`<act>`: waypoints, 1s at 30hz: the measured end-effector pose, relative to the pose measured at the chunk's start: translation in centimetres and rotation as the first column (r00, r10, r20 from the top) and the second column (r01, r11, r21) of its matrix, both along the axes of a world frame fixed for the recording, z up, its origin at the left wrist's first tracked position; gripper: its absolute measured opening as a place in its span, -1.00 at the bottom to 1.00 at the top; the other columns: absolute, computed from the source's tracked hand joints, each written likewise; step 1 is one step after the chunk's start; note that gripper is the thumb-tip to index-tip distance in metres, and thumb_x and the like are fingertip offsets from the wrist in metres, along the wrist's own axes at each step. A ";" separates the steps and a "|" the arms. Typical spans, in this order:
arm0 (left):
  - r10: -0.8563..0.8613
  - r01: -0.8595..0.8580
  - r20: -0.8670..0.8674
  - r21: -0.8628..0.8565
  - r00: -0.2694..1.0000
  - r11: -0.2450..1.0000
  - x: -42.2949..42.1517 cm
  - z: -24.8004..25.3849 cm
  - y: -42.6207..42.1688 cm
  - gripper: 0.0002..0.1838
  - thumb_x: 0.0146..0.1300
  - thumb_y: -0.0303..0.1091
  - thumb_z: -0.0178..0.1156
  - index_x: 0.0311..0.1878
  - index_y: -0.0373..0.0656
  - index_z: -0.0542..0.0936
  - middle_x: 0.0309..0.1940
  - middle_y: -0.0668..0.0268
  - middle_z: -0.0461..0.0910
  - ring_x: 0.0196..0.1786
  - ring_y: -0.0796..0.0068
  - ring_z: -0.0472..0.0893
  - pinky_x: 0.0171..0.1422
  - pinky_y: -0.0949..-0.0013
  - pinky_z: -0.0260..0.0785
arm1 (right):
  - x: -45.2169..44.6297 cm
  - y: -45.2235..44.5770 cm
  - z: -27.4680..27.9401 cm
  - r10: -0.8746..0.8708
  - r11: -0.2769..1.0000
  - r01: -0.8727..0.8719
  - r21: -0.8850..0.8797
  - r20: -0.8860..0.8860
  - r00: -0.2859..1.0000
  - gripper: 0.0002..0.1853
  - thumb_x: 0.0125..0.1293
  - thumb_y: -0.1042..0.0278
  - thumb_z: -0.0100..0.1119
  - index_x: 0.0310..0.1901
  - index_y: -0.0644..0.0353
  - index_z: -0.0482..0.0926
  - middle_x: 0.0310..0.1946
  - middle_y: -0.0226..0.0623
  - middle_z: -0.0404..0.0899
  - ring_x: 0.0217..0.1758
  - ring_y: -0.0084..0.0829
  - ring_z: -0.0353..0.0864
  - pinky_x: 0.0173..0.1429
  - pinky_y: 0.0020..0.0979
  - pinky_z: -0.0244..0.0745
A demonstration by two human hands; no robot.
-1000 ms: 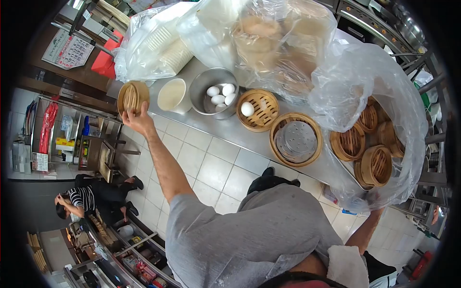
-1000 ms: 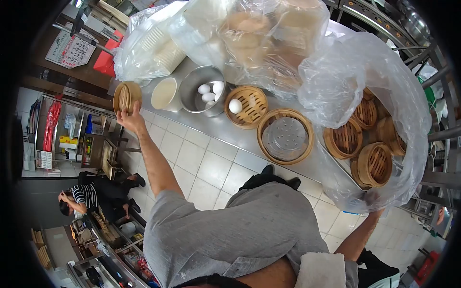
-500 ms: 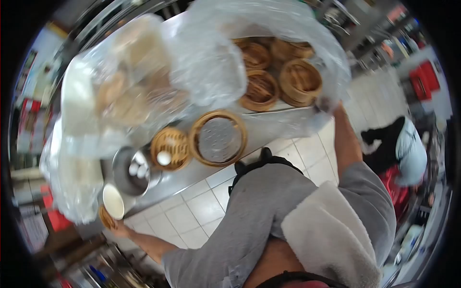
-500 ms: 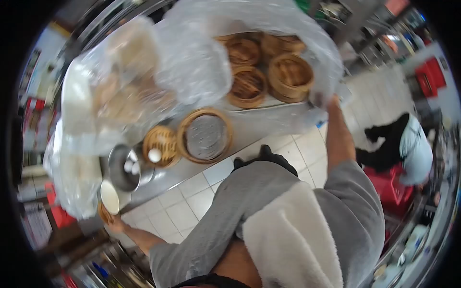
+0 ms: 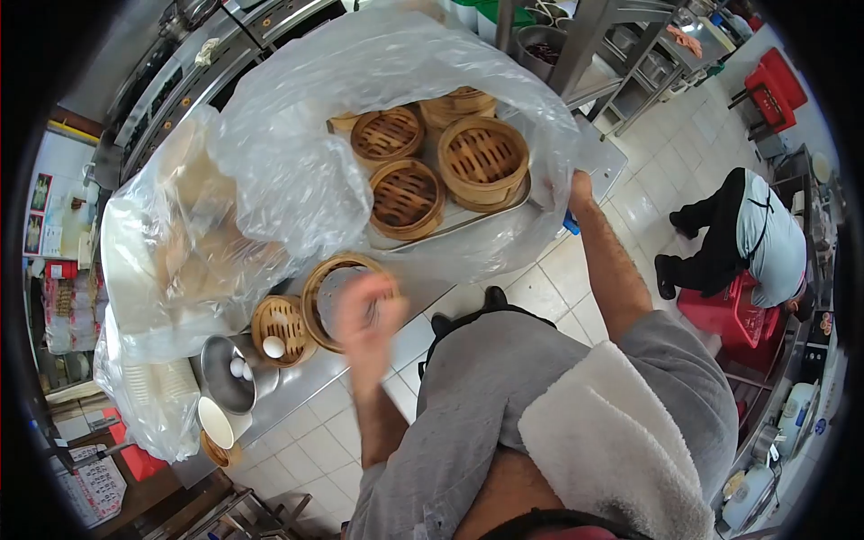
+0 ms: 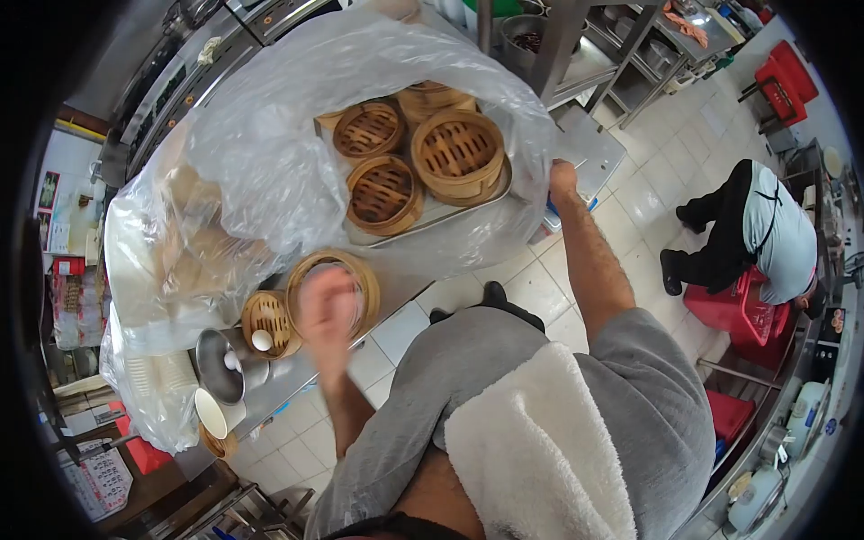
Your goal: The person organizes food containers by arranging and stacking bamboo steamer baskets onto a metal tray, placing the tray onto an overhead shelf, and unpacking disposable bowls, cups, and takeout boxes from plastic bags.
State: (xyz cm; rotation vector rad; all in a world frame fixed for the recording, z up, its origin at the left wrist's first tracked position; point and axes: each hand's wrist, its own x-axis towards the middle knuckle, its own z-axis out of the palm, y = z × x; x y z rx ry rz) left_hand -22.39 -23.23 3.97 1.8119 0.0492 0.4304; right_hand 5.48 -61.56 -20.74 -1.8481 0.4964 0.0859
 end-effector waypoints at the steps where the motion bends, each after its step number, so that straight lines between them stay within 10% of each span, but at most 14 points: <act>1: -0.264 0.257 -0.171 -0.061 0.949 0.964 1.9 -0.6 -3.3 -0.62 0.06 -0.47 0.28 -0.01 -0.25 0.49 -0.10 0.29 0.49 -0.06 0.44 0.48 0.09 0.38 0.31 | 0.6 0.0 -0.6 0.016 0.994 -0.016 -0.111 -0.004 1.000 -0.75 0.11 0.31 0.08 -0.28 0.30 0.62 -0.28 -0.07 0.63 -0.31 -0.16 0.63 -0.21 -0.23 0.49; 6: -0.720 0.811 -0.492 -0.046 0.489 0.583 8.7 -6.9 -14.2 -0.39 0.17 -0.18 0.20 0.25 -0.24 0.30 0.20 0.09 0.33 0.14 0.24 0.45 0.19 0.28 0.30 | -0.2 2.1 5.1 0.071 0.994 -0.085 -0.067 -0.183 0.981 -0.74 0.12 0.31 0.04 -0.26 0.26 0.63 -0.31 0.00 0.63 -0.23 -0.06 0.63 -0.09 -0.20 0.50; 8: -0.670 0.753 -0.484 -0.035 0.563 0.657 10.5 -10.5 -17.5 -0.37 0.15 -0.17 0.22 0.24 -0.26 0.29 0.20 0.08 0.32 0.09 0.24 0.48 0.15 0.28 0.33 | 0.4 1.9 3.9 0.081 0.922 -0.130 -0.364 -0.147 0.986 -0.76 0.11 0.29 0.06 -0.34 0.26 0.63 -0.36 0.02 0.62 -0.19 -0.02 0.62 -0.09 -0.20 0.50; 12: -0.582 0.641 -0.557 -0.111 0.593 0.759 14.0 -13.9 -21.1 -0.36 0.14 -0.17 0.23 0.20 -0.31 0.28 0.18 -0.01 0.29 -0.05 0.26 0.55 0.03 0.29 0.39 | -0.4 2.1 6.5 0.283 0.853 -0.301 -0.426 -0.107 0.953 -0.57 0.05 0.20 0.15 -0.05 0.27 0.54 -0.35 0.01 0.62 -0.19 -0.01 0.62 -0.05 -0.19 0.51; 15: -0.597 0.742 -0.469 0.231 0.651 0.629 14.1 -14.1 -22.0 -0.47 0.15 -0.17 0.23 0.07 -0.34 0.38 0.00 -0.01 0.45 -0.19 0.30 0.59 -0.09 0.28 0.41 | -0.2 2.7 9.1 0.405 0.834 -0.386 -0.395 -0.038 0.914 -0.53 0.01 0.11 0.21 -0.03 0.14 0.55 -0.13 0.01 0.52 -0.04 -0.03 0.55 0.04 -0.19 0.44; 19: -0.607 0.803 -0.626 0.052 0.489 0.594 14.4 -11.6 -22.9 -0.60 0.13 -0.20 0.23 -0.10 -0.32 0.46 -0.21 0.04 0.57 -0.22 0.16 0.60 -0.09 0.26 0.43 | 2.2 2.8 8.9 0.593 0.665 -0.586 -0.463 -0.150 0.791 -0.51 0.00 0.08 0.20 0.03 -0.06 0.55 0.08 -0.06 0.39 0.07 -0.05 0.48 0.13 -0.16 0.41; 21: -0.429 0.596 -0.634 0.064 0.643 0.800 13.9 -10.6 -23.3 -0.66 0.13 -0.20 0.24 -0.21 -0.32 0.51 -0.43 0.11 0.60 -0.33 0.17 0.59 -0.13 0.27 0.43 | 2.8 2.7 9.9 0.637 0.630 -0.636 -0.445 -0.172 0.751 -0.52 0.00 0.07 0.19 0.02 -0.09 0.55 0.09 -0.08 0.37 0.08 -0.06 0.47 0.14 -0.17 0.40; 25: -0.572 0.683 -0.648 -0.107 0.503 0.723 13.1 -17.6 -23.0 -0.61 0.17 -0.16 0.23 -0.08 -0.29 0.49 -0.36 0.20 0.57 -0.27 0.44 0.58 -0.22 0.34 0.40 | 3.2 2.7 8.5 0.740 0.496 -0.720 -0.485 -0.197 0.643 -0.61 0.02 0.13 0.16 -0.08 0.03 0.59 -0.02 -0.09 0.44 0.08 -0.09 0.48 0.10 -0.19 0.43; 28: -0.548 0.285 -0.705 -0.468 0.450 0.837 13.3 -21.2 -23.1 -0.55 0.20 -0.14 0.22 0.02 -0.26 0.43 -0.25 0.31 0.52 -0.13 0.46 0.56 -0.13 0.36 0.38 | 2.1 2.5 8.8 0.723 0.518 -0.677 -0.522 -0.155 0.673 -0.65 0.02 0.17 0.16 -0.14 0.10 0.59 -0.06 -0.10 0.47 0.06 -0.08 0.48 0.07 -0.19 0.45; 30: -0.664 -0.023 -0.582 -0.760 0.470 0.650 13.7 -19.6 -22.9 -0.52 0.22 -0.13 0.21 0.09 -0.22 0.37 -0.18 0.37 0.47 -0.04 0.41 0.53 -0.03 0.37 0.36 | -0.2 2.2 9.8 0.676 0.559 -0.637 -0.531 -0.154 0.721 -0.66 0.01 0.18 0.16 -0.16 0.13 0.59 -0.07 -0.10 0.47 0.05 -0.07 0.48 0.06 -0.18 0.46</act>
